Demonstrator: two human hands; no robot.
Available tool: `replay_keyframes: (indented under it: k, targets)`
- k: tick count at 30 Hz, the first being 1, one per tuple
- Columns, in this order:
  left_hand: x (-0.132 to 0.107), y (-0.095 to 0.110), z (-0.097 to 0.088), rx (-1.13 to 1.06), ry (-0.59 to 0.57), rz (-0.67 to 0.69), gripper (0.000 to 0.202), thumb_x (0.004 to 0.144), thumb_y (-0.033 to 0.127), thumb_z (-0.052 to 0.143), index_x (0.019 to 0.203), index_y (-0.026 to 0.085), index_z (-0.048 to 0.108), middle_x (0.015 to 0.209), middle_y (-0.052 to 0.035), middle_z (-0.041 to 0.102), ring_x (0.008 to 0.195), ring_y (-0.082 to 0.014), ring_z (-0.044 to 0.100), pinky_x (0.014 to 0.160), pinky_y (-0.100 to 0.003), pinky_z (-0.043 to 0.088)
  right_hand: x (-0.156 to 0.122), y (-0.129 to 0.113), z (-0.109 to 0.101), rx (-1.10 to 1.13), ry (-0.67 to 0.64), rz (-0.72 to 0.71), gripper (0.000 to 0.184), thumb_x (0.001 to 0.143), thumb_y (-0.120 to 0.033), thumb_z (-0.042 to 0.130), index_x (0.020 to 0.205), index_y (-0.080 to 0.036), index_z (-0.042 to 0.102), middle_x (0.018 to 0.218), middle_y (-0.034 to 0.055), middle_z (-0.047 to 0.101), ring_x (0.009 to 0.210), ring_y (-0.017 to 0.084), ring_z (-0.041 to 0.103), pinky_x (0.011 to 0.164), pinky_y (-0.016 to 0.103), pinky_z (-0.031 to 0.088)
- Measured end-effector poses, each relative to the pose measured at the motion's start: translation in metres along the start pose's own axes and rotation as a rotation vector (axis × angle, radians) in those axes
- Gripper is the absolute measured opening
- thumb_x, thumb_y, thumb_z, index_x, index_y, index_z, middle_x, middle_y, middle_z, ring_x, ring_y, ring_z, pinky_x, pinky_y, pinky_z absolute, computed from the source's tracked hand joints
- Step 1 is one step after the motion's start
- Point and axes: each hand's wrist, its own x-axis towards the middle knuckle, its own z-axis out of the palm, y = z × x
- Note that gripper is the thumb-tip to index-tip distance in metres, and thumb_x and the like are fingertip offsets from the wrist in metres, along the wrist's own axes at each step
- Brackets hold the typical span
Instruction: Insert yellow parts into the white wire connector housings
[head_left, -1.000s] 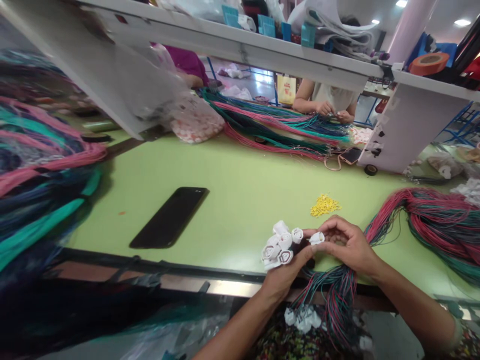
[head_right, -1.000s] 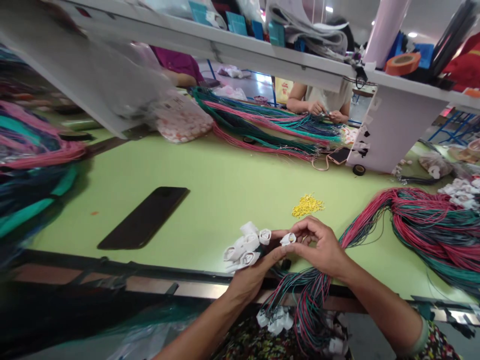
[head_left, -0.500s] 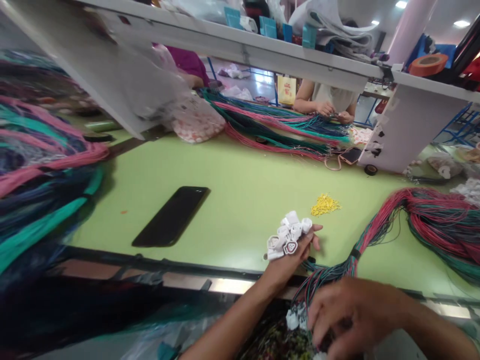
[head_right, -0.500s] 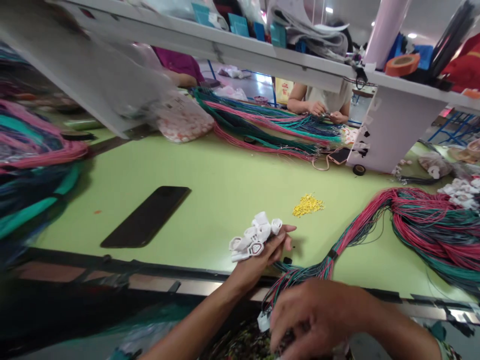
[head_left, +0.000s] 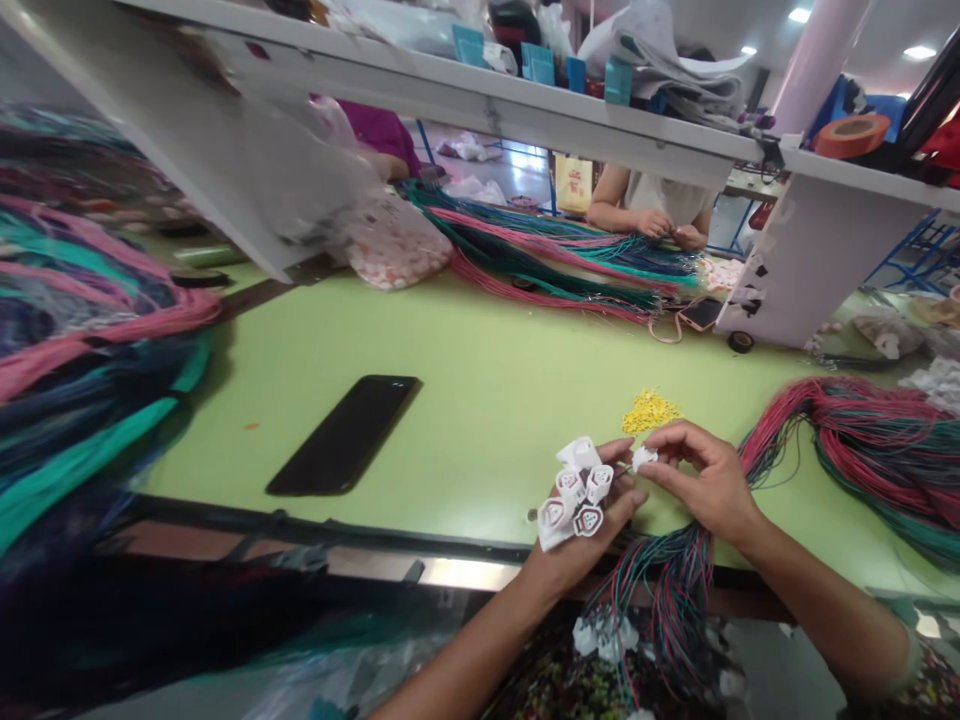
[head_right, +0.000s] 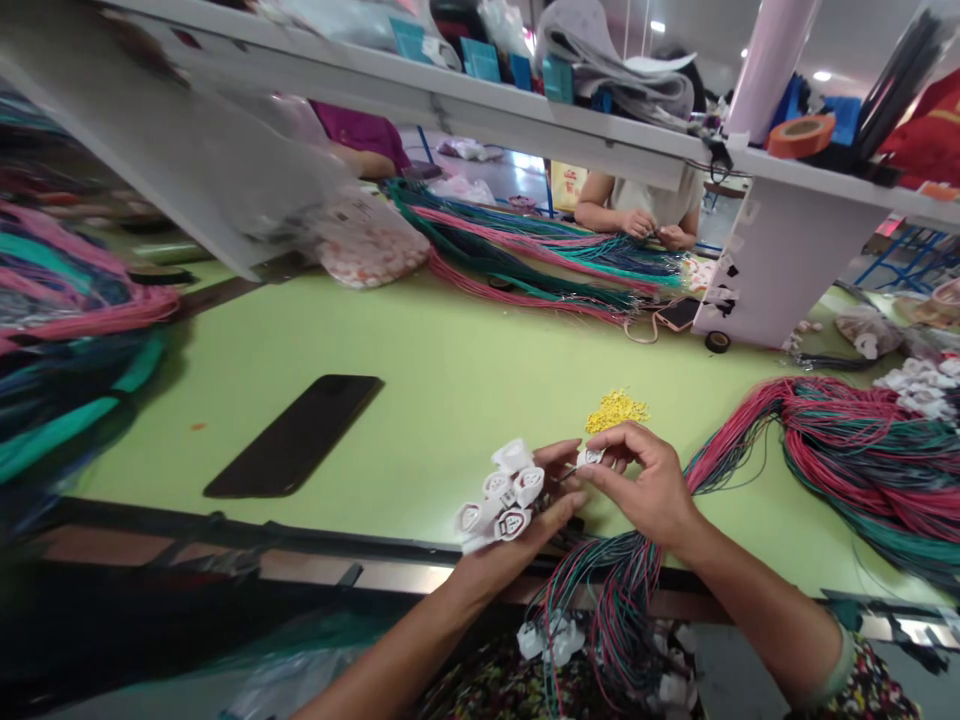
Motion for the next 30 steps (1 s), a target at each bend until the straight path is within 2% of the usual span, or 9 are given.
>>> replay_keyframes:
  k: [4, 8, 11, 13, 18, 20, 23, 26, 30]
  targets:
    - [0.001, -0.002, 0.003, 0.184, 0.035, 0.097, 0.025, 0.072, 0.022, 0.081, 0.097, 0.025, 0.077, 0.094, -0.0070, 0.074, 0.092, -0.0270, 0.066, 0.084, -0.041, 0.052, 0.001, 0.001, -0.003, 0.027, -0.004, 0.068, 0.016, 0.081, -0.034, 0.077, 0.084, -0.020, 0.070, 0.076, 0.0007, 0.068, 0.066, 0.014, 0.061, 0.065, 0.029, 0.053]
    - [0.000, -0.003, 0.000, 0.155, -0.058, 0.003, 0.024, 0.081, 0.033, 0.075, 0.103, 0.023, 0.078, 0.091, -0.0096, 0.075, 0.075, -0.0228, 0.066, 0.067, -0.036, 0.052, 0.004, -0.003, -0.013, 0.110, -0.172, 0.118, 0.017, 0.092, -0.034, 0.063, 0.101, -0.023, 0.072, 0.080, 0.0015, 0.069, 0.067, 0.014, 0.063, 0.064, 0.029, 0.054]
    - [-0.001, -0.002, -0.004, 0.099, -0.156, -0.051, 0.030, 0.084, 0.041, 0.072, 0.106, 0.021, 0.077, 0.078, -0.0082, 0.072, 0.062, -0.0184, 0.060, 0.055, -0.031, 0.047, 0.006, -0.002, -0.019, 0.080, -0.244, 0.067, 0.023, 0.087, -0.028, 0.067, 0.110, -0.027, 0.072, 0.098, 0.0041, 0.068, 0.082, 0.017, 0.064, 0.072, 0.032, 0.054]
    - [-0.001, -0.002, -0.005, 0.089, -0.185, -0.069, 0.031, 0.084, 0.043, 0.071, 0.105, 0.020, 0.077, 0.073, -0.0069, 0.070, 0.062, -0.0181, 0.060, 0.056, -0.031, 0.047, 0.006, 0.000, -0.019, 0.084, -0.255, 0.071, 0.023, 0.085, -0.028, 0.069, 0.107, -0.027, 0.073, 0.098, 0.0041, 0.068, 0.087, 0.018, 0.064, 0.077, 0.034, 0.053]
    - [0.002, -0.007, -0.004, 0.045, -0.114, -0.047, 0.035, 0.076, 0.035, 0.081, 0.109, 0.026, 0.074, 0.104, -0.0087, 0.076, 0.095, -0.0264, 0.068, 0.081, -0.037, 0.054, 0.002, 0.006, -0.011, 0.074, -0.208, 0.177, 0.022, 0.081, -0.028, 0.072, 0.102, -0.023, 0.070, 0.082, 0.0010, 0.065, 0.074, 0.014, 0.060, 0.071, 0.030, 0.052]
    - [0.003, -0.008, -0.004, 0.095, -0.095, -0.038, 0.029, 0.074, 0.030, 0.082, 0.102, 0.025, 0.077, 0.102, -0.0087, 0.077, 0.099, -0.0279, 0.068, 0.088, -0.040, 0.052, 0.001, 0.007, -0.011, 0.065, -0.205, 0.209, 0.021, 0.079, -0.027, 0.073, 0.100, -0.022, 0.071, 0.080, 0.0009, 0.066, 0.071, 0.014, 0.060, 0.068, 0.030, 0.051]
    - [0.002, -0.008, -0.005, 0.146, -0.062, -0.054, 0.020, 0.075, 0.029, 0.082, 0.094, 0.024, 0.079, 0.094, -0.0091, 0.077, 0.091, -0.0260, 0.069, 0.085, -0.039, 0.052, 0.006, 0.014, -0.020, 0.088, -0.250, 0.272, 0.021, 0.083, -0.033, 0.070, 0.102, -0.022, 0.071, 0.077, 0.0016, 0.068, 0.065, 0.014, 0.062, 0.063, 0.030, 0.051]
    - [0.001, -0.008, -0.006, 0.021, 0.010, -0.126, 0.023, 0.073, 0.031, 0.085, 0.094, 0.024, 0.079, 0.092, -0.0084, 0.077, 0.080, -0.0218, 0.067, 0.077, -0.035, 0.053, 0.020, 0.031, -0.037, -0.043, -0.153, 0.236, 0.025, 0.089, -0.037, 0.062, 0.106, -0.020, 0.069, 0.082, 0.0041, 0.071, 0.065, 0.015, 0.064, 0.063, 0.030, 0.052]
    - [0.001, -0.009, -0.006, -0.127, 0.089, -0.231, 0.031, 0.066, 0.034, 0.089, 0.093, 0.022, 0.079, 0.087, -0.0086, 0.077, 0.072, -0.0171, 0.063, 0.063, -0.027, 0.048, 0.036, 0.059, -0.049, -0.366, -0.164, 0.086, 0.014, 0.086, -0.019, 0.059, 0.095, -0.020, 0.069, 0.085, 0.0041, 0.069, 0.074, 0.017, 0.063, 0.068, 0.030, 0.050]
